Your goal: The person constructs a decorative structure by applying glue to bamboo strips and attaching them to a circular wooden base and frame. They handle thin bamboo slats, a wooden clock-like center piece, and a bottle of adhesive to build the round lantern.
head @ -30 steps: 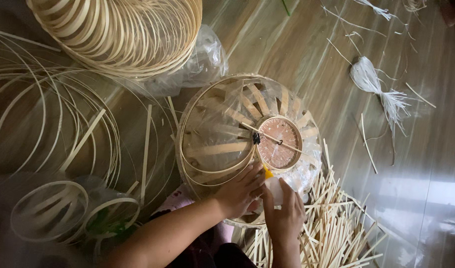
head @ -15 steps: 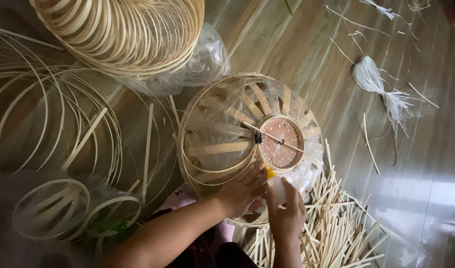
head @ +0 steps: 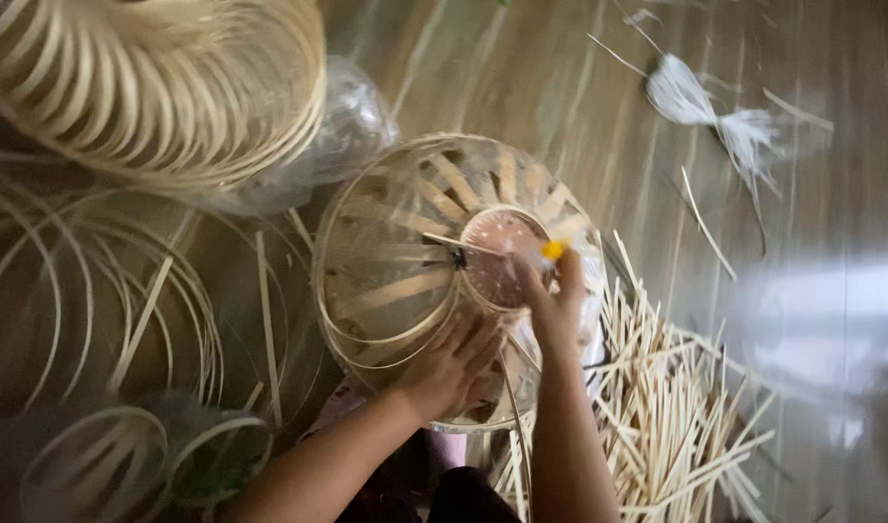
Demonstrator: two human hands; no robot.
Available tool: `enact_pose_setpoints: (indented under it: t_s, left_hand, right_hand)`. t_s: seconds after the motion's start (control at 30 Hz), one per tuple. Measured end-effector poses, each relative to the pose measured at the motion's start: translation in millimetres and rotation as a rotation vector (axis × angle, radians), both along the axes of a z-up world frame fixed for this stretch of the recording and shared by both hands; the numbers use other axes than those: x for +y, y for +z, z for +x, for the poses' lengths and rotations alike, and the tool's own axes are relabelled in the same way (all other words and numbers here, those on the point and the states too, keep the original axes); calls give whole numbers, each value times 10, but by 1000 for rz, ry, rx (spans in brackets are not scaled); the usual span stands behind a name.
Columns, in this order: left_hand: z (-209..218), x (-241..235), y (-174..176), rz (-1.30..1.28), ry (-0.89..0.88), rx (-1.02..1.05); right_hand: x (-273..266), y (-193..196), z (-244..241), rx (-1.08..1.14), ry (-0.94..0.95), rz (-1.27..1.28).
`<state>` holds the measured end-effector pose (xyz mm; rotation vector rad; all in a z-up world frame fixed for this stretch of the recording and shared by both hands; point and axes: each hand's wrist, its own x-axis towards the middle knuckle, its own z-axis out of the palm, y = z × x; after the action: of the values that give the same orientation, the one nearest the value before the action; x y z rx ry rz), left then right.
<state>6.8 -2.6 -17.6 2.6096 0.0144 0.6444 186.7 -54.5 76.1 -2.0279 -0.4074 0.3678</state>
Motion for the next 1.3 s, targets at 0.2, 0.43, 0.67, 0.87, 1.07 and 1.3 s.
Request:
enact_pose_setpoints:
  t_s: [0.2,0.43,0.67,0.87,1.07,1.3]
  left_hand:
    - [-10,20,34,18,-20,59]
    - [-17,26,-90,115,-13,185]
    - [-14,36,-167,139,11,50]
    - [-13,29,59,80,2,16]
    - [15,4,223,116,19,20]
    - [24,-1,209,137,8,33]
  right_hand:
    - [378,-318,262,-743,53,-149]
    - [419,-218,352,-666,103,-319]
    - [-906,-212,751,-455,117,-9]
    - [-3179,-874,784,-97,-545,-251]
    - [-3415,-2472,-247,208,-244,-78]
    - [-2753,-2752,-838,26,149,-836]
